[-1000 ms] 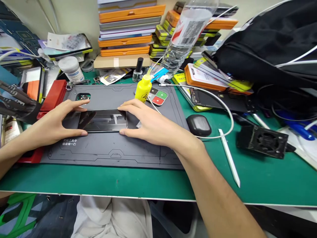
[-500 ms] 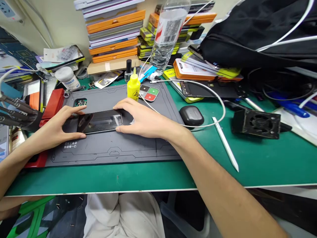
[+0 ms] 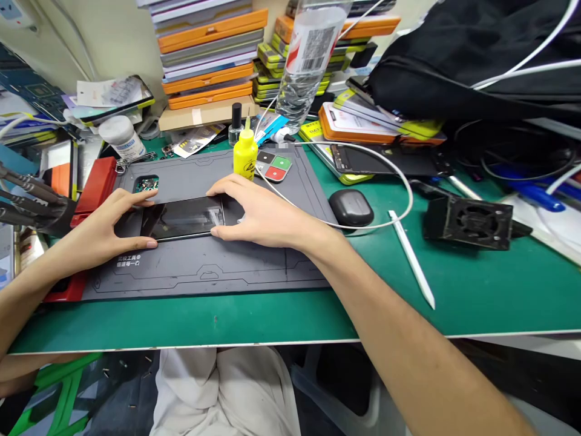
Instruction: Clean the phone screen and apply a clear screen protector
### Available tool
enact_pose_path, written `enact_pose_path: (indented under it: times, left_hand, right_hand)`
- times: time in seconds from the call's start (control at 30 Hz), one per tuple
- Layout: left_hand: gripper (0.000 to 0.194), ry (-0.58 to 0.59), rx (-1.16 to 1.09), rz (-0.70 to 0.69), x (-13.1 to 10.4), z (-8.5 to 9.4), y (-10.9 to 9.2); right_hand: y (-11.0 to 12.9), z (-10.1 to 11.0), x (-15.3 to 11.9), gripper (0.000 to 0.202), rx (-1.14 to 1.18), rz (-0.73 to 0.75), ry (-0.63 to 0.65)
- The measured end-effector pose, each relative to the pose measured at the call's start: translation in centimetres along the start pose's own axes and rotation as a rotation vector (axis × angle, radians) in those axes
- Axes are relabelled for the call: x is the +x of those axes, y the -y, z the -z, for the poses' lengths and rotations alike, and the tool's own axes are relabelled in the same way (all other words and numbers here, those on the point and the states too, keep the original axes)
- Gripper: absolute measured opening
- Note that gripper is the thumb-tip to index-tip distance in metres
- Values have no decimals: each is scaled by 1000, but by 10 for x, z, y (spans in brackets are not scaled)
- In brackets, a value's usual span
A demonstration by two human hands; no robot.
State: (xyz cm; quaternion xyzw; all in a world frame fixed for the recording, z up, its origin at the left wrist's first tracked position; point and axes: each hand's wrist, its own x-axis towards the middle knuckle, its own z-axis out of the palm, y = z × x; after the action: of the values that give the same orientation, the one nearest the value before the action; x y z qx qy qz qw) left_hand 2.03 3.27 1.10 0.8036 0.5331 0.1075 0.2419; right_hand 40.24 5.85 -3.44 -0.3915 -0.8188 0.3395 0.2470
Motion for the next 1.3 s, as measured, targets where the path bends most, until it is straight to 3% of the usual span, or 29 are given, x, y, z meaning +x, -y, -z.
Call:
enact_pose_path:
  times: [1.3]
  left_hand:
    - [106, 5, 5, -19, -1, 0, 1]
  right_hand:
    - [-3, 5, -3, 72, -11, 1, 16]
